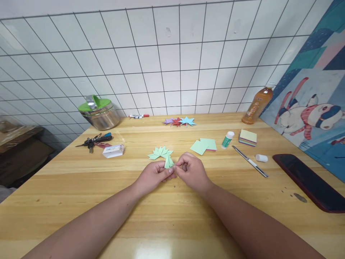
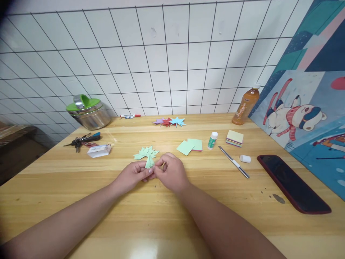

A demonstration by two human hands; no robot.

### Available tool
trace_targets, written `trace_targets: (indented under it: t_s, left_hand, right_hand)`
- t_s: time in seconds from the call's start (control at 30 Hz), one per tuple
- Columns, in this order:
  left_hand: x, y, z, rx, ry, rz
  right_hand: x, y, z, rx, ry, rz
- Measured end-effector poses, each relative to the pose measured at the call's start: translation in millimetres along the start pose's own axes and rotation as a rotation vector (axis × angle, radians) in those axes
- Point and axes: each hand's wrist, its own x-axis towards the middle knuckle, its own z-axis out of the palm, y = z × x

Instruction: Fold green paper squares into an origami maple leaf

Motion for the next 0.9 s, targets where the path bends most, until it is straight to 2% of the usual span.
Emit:
trace_targets:
  t_s: [0.23,0.4,0.73,0.9]
  left_hand:
    - [0.6,-1.1,-2.6,-0.012,0.009,0.002]
    - [-1.2,0.5,-2.5,-0.046,-0.073,0.026]
    - [-0.3,-1.8,-1.9,-0.048,-0.126,0.082]
    - [-0.3,-5.7,-6.6,-0.095,-0.076,0.033]
  right_hand:
    - [-0.7,0.0,-0.4,0.028,-0.069,0.004]
    - [-0.4,2.3,-2.7,-0.031,-0.059,-0.035]
    - [-2.5,-4.6,-1.7,-0.163,-0.047,-0.105]
    - [0.3,-0.2,-6.8,-0.121,-0.131,-0.119]
